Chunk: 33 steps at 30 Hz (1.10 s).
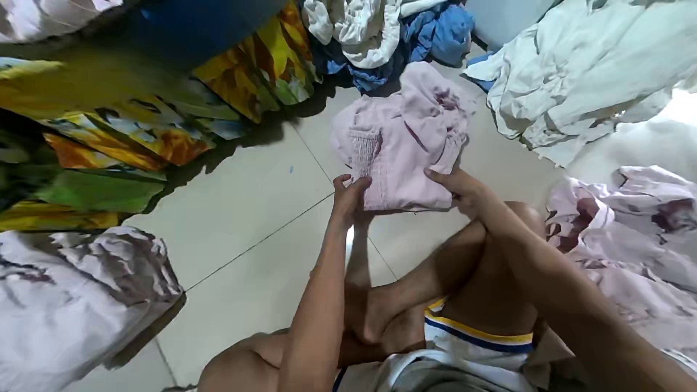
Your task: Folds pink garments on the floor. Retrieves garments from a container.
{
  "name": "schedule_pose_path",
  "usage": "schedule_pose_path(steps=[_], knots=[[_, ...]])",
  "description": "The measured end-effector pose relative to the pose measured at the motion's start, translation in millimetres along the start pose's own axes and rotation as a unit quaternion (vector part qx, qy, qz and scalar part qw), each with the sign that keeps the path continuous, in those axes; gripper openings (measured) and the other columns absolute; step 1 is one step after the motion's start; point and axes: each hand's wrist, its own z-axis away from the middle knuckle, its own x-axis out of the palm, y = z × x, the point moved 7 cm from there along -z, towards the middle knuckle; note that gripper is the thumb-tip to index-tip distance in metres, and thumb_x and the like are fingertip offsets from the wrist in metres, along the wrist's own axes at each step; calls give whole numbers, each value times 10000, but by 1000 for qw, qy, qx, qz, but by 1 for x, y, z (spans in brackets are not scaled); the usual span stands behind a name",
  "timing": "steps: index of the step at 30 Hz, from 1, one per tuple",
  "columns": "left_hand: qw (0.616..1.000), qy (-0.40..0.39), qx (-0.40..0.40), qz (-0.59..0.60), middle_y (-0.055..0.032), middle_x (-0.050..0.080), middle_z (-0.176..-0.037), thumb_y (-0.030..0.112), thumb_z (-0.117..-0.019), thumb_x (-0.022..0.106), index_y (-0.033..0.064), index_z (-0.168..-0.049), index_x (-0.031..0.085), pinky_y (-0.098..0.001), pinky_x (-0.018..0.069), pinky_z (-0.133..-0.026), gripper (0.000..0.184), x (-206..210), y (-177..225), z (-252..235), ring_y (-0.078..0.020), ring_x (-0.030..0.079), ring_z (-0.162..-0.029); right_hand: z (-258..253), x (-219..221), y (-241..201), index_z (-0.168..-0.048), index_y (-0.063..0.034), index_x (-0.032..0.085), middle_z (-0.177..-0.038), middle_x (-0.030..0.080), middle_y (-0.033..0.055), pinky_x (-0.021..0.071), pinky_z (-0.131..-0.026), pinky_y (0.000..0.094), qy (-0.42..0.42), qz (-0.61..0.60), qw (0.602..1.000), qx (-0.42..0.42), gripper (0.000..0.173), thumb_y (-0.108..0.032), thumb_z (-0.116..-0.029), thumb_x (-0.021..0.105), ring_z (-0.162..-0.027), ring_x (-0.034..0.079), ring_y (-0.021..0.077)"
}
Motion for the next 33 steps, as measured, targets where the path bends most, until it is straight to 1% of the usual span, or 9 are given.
schedule_pose_path(steps=[3,8,15,20,24,26,28,30,33], knots=[[999,-22,-26,29,-226,675,-1211,652,-848,726,21,-1437,469,-552,585,-896,901,12,16,-8,-344,683,-1081,-3,0,-10,-1471,-73,480,-1267,664,184,565,-964,513,29,-4,999,-22,762,-510,-907,747,-1112,677,282],[969,-210,34,124,-54,724,-1020,366,-1017,524,129,-1233,611,-406,616,-787,332,41,87,5,-179,715,-913,-1,-28,-65,-1408,-82,519,-1118,709,96,617,-842,412,26,-101,992,-74,552,-316,-954,729,-953,713,186],[936,-225,213,165,-20,731,-969,262,-997,519,125,-1136,615,-361,617,-808,217,32,162,13,-142,717,-906,20,-47,-138,-1496,-105,385,-1221,682,85,626,-898,410,35,-182,955,-230,676,-256,-945,747,-1055,711,203],[964,-186,136,131,-32,728,-986,297,-991,523,114,-1200,608,-379,615,-797,290,20,96,-25,-151,714,-896,-14,-19,-72,-1560,-107,308,-1310,640,130,611,-930,437,47,-145,974,-165,806,-328,-932,764,-1107,690,223],[988,-102,39,111,-143,713,-1115,286,-982,602,54,-1396,501,-438,608,-821,485,12,24,-60,-235,713,-958,-24,-12,-16,-1570,-58,279,-1353,588,274,533,-969,610,132,106,980,-104,881,-437,-926,746,-1170,637,414],[988,-85,47,122,-151,692,-1163,280,-984,617,77,-1477,398,-434,607,-834,576,14,25,-61,-241,707,-986,10,-16,-46,-1607,-22,220,-1477,469,307,474,-1021,655,229,246,923,-189,946,-470,-935,714,-1293,540,474],[987,-70,53,132,-158,687,-1177,281,-971,628,76,-1495,379,-445,604,-846,615,15,25,-59,-249,704,-1004,45,-2,-78,-1516,5,393,-1472,468,291,435,-1043,628,303,348,817,-346,720,-418,-985,631,-1343,484,460],[990,-45,72,117,-162,695,-1162,283,-959,634,55,-1474,411,-447,606,-846,606,14,30,-62,-246,708,-998,44,24,-107,-1458,-124,557,-1493,497,230,326,-1137,658,303,391,746,-446,607,-477,-967,615,-1410,426,449],[991,76,97,-43,-205,647,-1251,466,-917,716,35,-1417,514,-537,561,-915,690,5,24,-48,-320,658,-1100,-16,53,-98,-1582,-380,395,-1690,254,141,84,-1148,820,208,468,782,-355,786,-737,-901,555,-1545,147,496]])
